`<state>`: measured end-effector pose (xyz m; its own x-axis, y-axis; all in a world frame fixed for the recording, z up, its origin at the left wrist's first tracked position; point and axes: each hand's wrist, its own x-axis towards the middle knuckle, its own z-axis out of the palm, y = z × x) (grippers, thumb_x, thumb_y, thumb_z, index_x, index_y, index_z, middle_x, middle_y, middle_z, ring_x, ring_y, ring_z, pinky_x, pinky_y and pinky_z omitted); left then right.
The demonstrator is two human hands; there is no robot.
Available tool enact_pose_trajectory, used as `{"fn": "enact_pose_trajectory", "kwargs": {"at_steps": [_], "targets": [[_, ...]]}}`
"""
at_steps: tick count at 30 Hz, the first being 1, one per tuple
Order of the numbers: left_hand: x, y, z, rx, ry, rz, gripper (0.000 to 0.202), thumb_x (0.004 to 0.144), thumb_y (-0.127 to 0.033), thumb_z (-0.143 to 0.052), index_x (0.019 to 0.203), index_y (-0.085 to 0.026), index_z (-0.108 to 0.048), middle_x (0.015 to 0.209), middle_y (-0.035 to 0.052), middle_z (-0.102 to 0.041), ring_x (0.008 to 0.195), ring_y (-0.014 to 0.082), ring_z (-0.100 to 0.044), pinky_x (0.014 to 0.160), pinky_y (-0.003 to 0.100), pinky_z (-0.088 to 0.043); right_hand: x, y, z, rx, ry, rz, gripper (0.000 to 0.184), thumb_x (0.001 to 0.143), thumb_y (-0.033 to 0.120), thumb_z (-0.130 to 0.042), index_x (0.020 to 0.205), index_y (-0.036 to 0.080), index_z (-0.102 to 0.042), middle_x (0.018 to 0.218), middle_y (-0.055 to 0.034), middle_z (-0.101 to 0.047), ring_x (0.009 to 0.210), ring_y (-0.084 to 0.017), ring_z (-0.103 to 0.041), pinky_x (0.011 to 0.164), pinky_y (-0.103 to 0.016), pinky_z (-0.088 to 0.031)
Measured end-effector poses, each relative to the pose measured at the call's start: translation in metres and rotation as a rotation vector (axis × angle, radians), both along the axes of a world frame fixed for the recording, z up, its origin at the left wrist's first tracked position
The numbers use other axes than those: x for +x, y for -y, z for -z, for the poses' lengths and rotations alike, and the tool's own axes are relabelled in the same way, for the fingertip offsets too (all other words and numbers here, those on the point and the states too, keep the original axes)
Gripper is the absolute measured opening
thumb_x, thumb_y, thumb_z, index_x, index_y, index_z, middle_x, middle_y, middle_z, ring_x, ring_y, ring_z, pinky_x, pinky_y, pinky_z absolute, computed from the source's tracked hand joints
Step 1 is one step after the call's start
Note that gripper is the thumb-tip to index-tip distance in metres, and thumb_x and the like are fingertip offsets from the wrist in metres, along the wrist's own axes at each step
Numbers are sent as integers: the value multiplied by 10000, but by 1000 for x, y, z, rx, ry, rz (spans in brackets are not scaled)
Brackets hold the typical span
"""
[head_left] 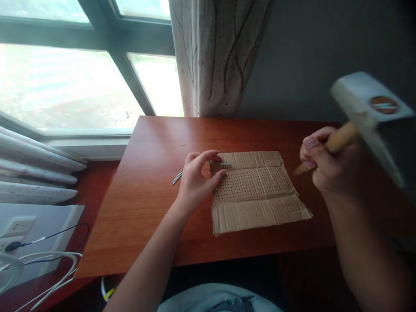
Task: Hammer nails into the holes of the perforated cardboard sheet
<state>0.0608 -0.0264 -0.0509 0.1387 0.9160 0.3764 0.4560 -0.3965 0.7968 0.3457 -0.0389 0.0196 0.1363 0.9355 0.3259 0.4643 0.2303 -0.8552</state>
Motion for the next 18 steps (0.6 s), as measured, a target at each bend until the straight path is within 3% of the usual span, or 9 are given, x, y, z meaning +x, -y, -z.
{"fn": "enact_pose_trajectory", "kwargs": {"at_steps": [4,7,11,15,18], "targets": [[-1,-1,-1,30,-23,-3,395,807,-158,-779,1176,-254,-676,1063,12,-797,1061,247,-610,950,440,-525,-3,-9,13,97,-220,108,516,928,677,-561,643,285,-385,484,67,-247,408,-132,-236,464,-342,-213],[-1,-1,0,62,-30,-5,376,814,-183,-783,1168,-256,-680,1080,16,-792,1063,243,-610,960,436,-525,-1,-13,20,77,-253,170,531,889,714,-582,638,294,-375,471,67,-242,391,-137,-226,441,-341,-208],[-2,0,-2,104,-13,-30,311,849,-249,-766,1151,-253,-690,1130,37,-776,1076,234,-634,940,414,-538,6,-15,28,89,-318,142,507,889,654,-631,622,290,-401,477,63,-254,391,-136,-227,433,-342,-188],[-12,-5,-4,120,15,-139,263,907,-308,-699,1160,-235,-692,1163,55,-765,1055,213,-664,901,364,-544,10,-17,28,102,-276,146,505,893,681,-610,644,293,-404,503,58,-281,412,-147,-279,436,-342,-236],[-33,-13,-6,28,-24,-256,271,932,-350,-634,1166,-225,-688,1179,65,-759,967,200,-702,836,335,-553,11,-18,28,136,-283,153,516,875,689,-628,648,283,-402,530,48,-339,437,-150,-338,441,-336,-282]]}}
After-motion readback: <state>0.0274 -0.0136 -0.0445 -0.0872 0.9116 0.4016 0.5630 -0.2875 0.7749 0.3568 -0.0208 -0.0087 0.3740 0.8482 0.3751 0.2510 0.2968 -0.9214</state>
